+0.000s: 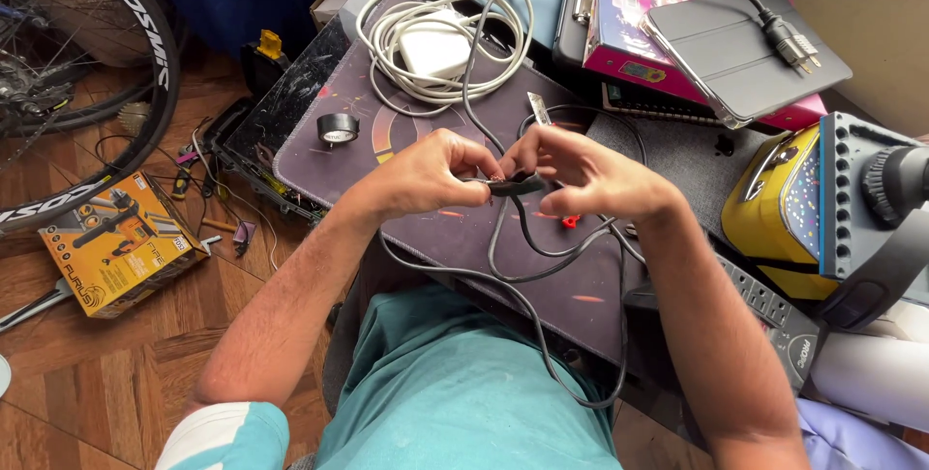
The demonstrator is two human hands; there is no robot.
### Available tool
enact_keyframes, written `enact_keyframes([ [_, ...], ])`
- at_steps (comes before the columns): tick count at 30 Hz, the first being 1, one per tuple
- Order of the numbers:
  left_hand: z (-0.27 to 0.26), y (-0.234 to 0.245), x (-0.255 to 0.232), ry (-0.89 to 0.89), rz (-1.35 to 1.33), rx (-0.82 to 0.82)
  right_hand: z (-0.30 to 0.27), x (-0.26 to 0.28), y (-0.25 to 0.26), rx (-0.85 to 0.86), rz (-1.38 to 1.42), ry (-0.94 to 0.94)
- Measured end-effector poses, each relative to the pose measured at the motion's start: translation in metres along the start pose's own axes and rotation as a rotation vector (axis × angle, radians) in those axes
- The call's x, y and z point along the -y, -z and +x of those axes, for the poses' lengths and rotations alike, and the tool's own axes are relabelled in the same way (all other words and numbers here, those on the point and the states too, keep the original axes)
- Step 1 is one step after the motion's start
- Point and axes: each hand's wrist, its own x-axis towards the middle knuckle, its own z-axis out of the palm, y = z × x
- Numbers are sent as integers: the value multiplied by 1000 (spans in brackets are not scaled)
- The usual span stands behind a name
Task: Repairing an electronic component by stripping wires, connecting them, and applying electrical tape
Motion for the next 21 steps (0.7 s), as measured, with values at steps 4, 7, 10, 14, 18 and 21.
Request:
enact_keyframes([
  [4, 3, 0, 6, 1, -27, -40, -7, 12, -19, -140, -211, 161],
  [7, 6, 1, 13, 11, -120, -43, -9, 9, -37, -350, -993, 363],
  [10, 9, 0, 17, 20, -162, -50, -7, -13, -44, -537, -1455, 638],
  [14, 7, 2, 20, 40, -226, -51, -3, -36, -50, -915, -1139, 655],
  [18, -1, 1, 7, 58, -269, -71, 0, -38, -59, -974, -993, 689],
  [21, 6, 0, 14, 57, -261, -72, 6, -47, -72, -989, -1091, 676],
])
